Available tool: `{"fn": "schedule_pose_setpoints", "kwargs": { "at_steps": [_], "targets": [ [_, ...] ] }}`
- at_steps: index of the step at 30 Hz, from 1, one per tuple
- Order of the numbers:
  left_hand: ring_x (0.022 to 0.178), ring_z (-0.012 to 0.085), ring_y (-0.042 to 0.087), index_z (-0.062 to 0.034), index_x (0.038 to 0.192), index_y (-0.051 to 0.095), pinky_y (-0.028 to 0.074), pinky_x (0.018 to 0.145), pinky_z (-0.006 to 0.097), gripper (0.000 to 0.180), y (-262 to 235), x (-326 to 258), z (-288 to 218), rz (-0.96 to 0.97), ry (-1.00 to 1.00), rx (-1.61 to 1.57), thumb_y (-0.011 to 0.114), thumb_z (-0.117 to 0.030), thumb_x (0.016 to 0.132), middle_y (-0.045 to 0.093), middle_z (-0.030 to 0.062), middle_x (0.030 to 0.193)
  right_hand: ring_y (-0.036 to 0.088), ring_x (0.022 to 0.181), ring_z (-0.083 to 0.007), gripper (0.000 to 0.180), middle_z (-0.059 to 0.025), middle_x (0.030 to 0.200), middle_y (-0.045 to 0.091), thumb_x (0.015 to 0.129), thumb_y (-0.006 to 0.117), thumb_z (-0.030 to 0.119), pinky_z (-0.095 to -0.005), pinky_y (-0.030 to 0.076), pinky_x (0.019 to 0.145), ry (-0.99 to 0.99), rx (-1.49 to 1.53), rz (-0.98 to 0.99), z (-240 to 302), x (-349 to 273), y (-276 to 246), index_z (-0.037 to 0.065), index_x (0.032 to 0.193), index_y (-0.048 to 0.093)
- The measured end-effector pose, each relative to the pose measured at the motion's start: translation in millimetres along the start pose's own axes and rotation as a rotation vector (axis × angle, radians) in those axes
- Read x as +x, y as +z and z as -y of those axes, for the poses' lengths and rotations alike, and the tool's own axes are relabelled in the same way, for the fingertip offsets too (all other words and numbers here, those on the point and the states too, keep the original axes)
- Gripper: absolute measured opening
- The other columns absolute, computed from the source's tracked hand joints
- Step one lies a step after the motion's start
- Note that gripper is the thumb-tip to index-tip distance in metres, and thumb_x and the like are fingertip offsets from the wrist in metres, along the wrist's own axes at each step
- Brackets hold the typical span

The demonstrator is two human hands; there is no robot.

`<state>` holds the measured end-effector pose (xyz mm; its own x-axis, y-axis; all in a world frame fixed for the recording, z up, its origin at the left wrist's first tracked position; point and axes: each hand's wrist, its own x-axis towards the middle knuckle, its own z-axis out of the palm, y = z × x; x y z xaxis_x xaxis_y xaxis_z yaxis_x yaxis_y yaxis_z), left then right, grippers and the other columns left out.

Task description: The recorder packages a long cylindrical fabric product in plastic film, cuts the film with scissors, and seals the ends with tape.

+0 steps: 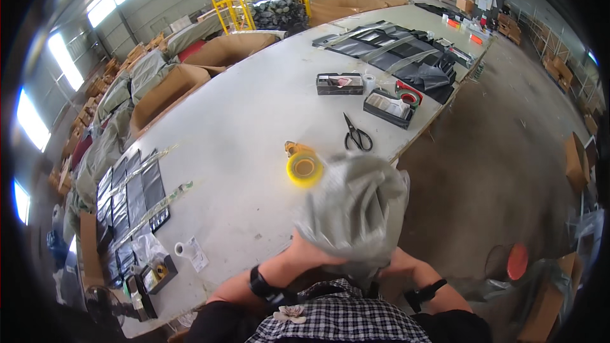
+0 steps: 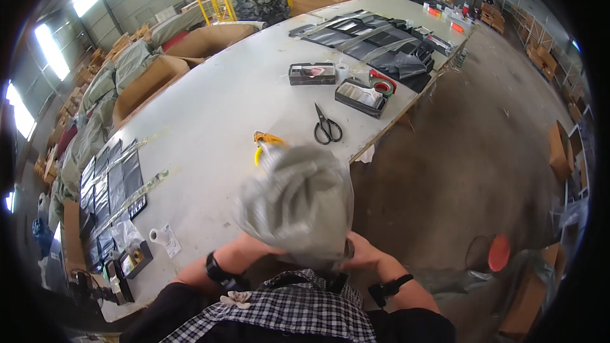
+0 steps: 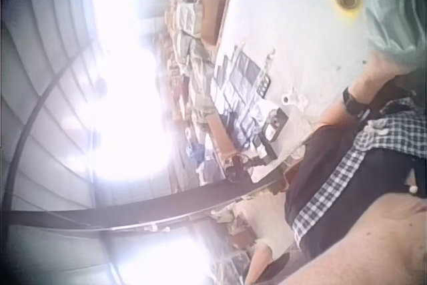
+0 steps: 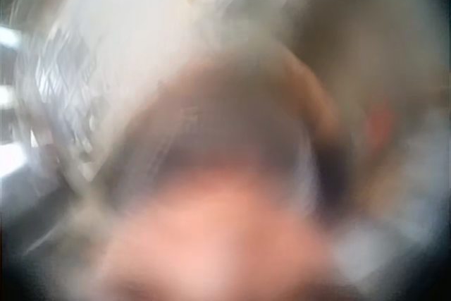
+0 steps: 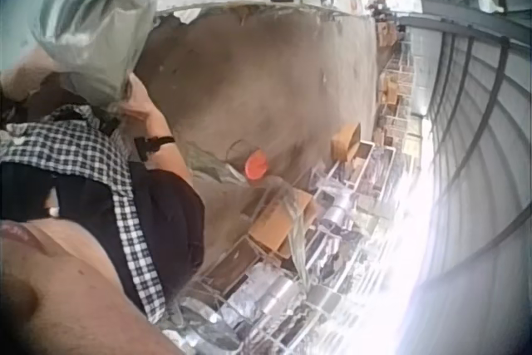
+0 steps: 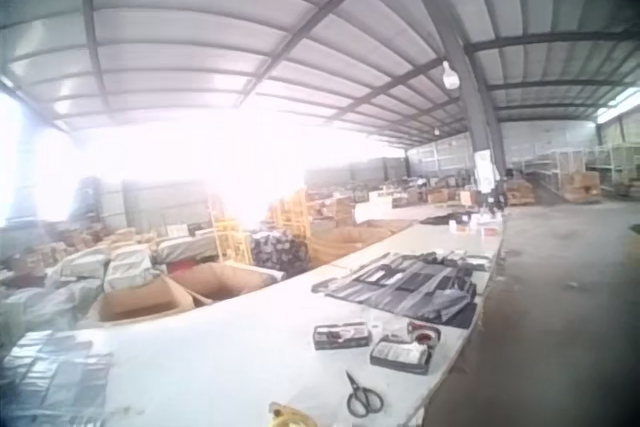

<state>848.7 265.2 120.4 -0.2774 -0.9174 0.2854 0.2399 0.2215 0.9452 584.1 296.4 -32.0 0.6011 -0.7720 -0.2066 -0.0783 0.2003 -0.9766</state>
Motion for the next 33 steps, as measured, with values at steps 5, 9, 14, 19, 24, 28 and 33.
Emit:
{"fn": "schedule_pose_setpoints", "kwargs": {
  "at_steps": [5,9,14,19,24,28,33],
  "targets": [
    [0.104,0.0233,0.056,0.0008,0.126,0.044,0.045,0.091,0.038,0.069,-75,48,-66,-0.207,-0.056,-0.026,0.076,-0.012,0.066,0.055,0.0125,0.117,0.043,0.123,-0.0365,0.119,-0.0220,0.131,0.046,0.043,0.089,0.040,-0.0398,0.034,0.104,-0.067,-0.481,-0.271,-62,33,44,0.003,0.139,0.029],
    [0.108,0.0297,0.054,0.0008,0.126,0.044,0.045,0.093,0.042,0.057,-172,62,-33,-0.351,-0.082,-0.295,0.062,-0.024,0.078,0.055,0.0135,0.118,0.047,0.118,-0.0365,0.108,-0.0208,0.125,0.050,0.045,0.088,0.040,-0.0411,0.039,0.099,-0.001,-0.513,-0.599,-46,100,66,0.003,0.132,0.036],
    [0.108,0.0288,0.054,-0.0016,0.123,0.047,0.045,0.092,0.041,0.052,-258,73,22,-0.545,-0.259,-0.510,0.061,-0.029,0.081,0.055,0.0141,0.116,0.057,0.104,-0.0354,0.090,-0.0194,0.109,0.060,0.047,0.086,0.046,-0.0402,0.045,0.090,0.253,-0.627,-0.501,-12,125,59,0.005,0.117,0.047],
    [0.111,0.0301,0.053,-0.0076,0.126,0.047,0.042,0.096,0.046,0.059,-326,75,80,-0.589,-0.488,-0.466,0.061,-0.042,0.080,0.055,0.0118,0.120,0.062,0.093,-0.0332,0.076,-0.0172,0.098,0.065,0.050,0.080,0.057,-0.0376,0.048,0.081,0.314,-0.705,-0.277,34,115,75,0.006,0.101,0.057],
    [0.113,0.0285,0.053,-0.0076,0.126,0.050,0.039,0.100,0.043,0.056,-416,74,96,-0.505,-0.740,-0.666,0.058,-0.045,0.085,0.056,0.0094,0.124,0.062,0.092,-0.0309,0.077,-0.0153,0.099,0.066,0.054,0.076,0.060,-0.0363,0.047,0.082,0.431,-0.648,-0.144,111,163,108,0.006,0.107,0.060],
    [0.107,0.0269,0.057,-0.0071,0.124,0.051,0.042,0.096,0.040,0.062,-530,78,105,-0.619,-0.587,-0.557,0.057,-0.054,0.083,0.059,0.0105,0.119,0.063,0.089,-0.0227,0.063,-0.0103,0.096,0.068,0.062,0.073,0.058,-0.0314,0.046,0.082,0.404,-0.443,-0.052,141,270,121,0.010,0.101,0.069],
    [0.127,0.0323,0.035,-0.0200,0.142,0.024,0.026,0.101,0.053,0.081,-488,57,89,-1.028,-0.552,-0.204,0.053,-0.063,0.079,0.033,0.0145,0.142,0.059,0.099,-0.0260,0.064,-0.0193,0.104,0.064,0.073,0.068,0.050,-0.0350,0.044,0.088,0.387,-0.153,-0.127,181,468,143,-0.004,0.107,0.063]
  ]
}}
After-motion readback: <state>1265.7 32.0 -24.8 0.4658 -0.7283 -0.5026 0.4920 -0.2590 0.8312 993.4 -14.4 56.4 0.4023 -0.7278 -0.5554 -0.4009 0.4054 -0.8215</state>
